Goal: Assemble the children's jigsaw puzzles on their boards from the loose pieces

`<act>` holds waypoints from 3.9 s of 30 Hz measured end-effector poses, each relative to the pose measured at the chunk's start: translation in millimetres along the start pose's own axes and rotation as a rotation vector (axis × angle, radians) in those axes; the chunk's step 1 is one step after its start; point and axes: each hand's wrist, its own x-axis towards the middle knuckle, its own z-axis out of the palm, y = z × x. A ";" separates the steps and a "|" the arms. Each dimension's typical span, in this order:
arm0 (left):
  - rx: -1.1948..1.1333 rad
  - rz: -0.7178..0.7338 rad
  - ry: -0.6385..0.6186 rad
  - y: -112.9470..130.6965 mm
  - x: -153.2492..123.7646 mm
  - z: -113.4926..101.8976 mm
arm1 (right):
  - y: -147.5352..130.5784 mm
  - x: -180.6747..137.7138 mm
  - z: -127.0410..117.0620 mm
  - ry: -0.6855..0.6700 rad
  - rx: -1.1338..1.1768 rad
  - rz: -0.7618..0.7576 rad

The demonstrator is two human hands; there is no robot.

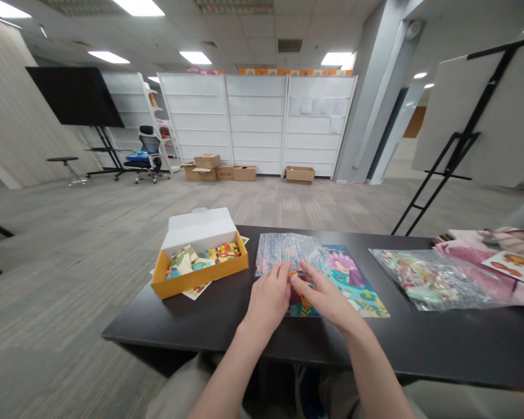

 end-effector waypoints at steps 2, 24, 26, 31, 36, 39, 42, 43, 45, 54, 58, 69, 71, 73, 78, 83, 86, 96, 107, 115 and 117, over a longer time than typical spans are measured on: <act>0.077 -0.003 -0.005 0.2 2.6 0.7 | -8.3 -7.1 -3.6 -0.148 0.002 -0.068; -0.198 0.122 0.716 -18.5 -10.3 -16.0 | 9.4 0.0 -28.0 0.566 -0.142 -0.320; -0.155 0.230 0.665 -11.2 -13.3 -16.6 | 4.5 2.8 -24.9 0.697 0.185 -0.231; -0.028 0.355 0.398 2.8 -17.3 -10.1 | -3.0 8.0 -20.5 0.660 0.796 -0.058; 0.025 0.225 0.364 -3.0 -11.4 -3.2 | -0.8 6.5 -21.6 0.516 0.832 0.040; 0.010 0.191 0.381 -5.0 -7.7 -4.4 | 1.5 4.9 -21.3 0.449 0.755 0.054; 0.037 0.152 0.330 -4.4 -3.8 -5.2 | 1.3 2.7 -20.8 0.337 0.640 0.068; 0.058 0.136 0.305 -4.8 -2.1 -5.0 | 1.3 1.8 -21.1 0.297 0.600 0.085; 0.104 0.105 0.269 -7.7 1.2 -4.4 | 2.9 -0.1 -23.1 0.240 0.489 0.141; 0.254 -0.081 0.063 -29.2 2.1 -10.6 | 26.2 -4.6 -37.8 0.159 -0.158 0.277; 0.200 -0.059 0.077 -36.3 -5.1 -15.6 | 19.9 -6.3 -36.1 0.142 -0.370 0.175; -0.033 0.149 -0.170 -42.5 -39.5 -36.7 | 6.4 -17.3 -18.1 -0.044 -0.513 -0.226; -0.010 0.119 -0.178 -44.9 -38.1 -35.5 | 5.5 -16.9 -9.8 -0.078 -0.519 -0.288; -0.002 0.131 -0.192 -48.3 -35.9 -36.6 | 5.4 -16.4 -3.0 -0.100 -0.525 -0.337; -0.023 0.176 -0.228 -53.8 -35.0 -42.6 | 8.3 -16.1 1.5 -0.136 -0.533 -0.351; -0.017 0.179 -0.202 -52.3 -39.4 -39.4 | 11.1 -16.4 -1.1 -0.169 -0.514 -0.337; -0.026 0.169 -0.191 -51.9 -41.2 -36.8 | 12.3 -16.9 0.0 -0.154 -0.505 -0.339; -0.065 0.168 -0.174 -54.9 -42.7 -35.4 | 9.9 -15.0 0.4 -0.172 -0.395 -0.370; 0.012 0.164 -0.215 -52.5 -42.2 -34.3 | 3.1 -13.4 0.7 -0.017 -0.293 -0.344; 0.056 0.172 -0.215 -50.5 -45.0 -30.3 | 12.2 -13.1 5.7 -0.034 -0.301 -0.205; 0.097 0.163 -0.199 -49.2 -44.5 -28.9 | 12.8 -12.4 7.5 -0.059 -0.196 -0.175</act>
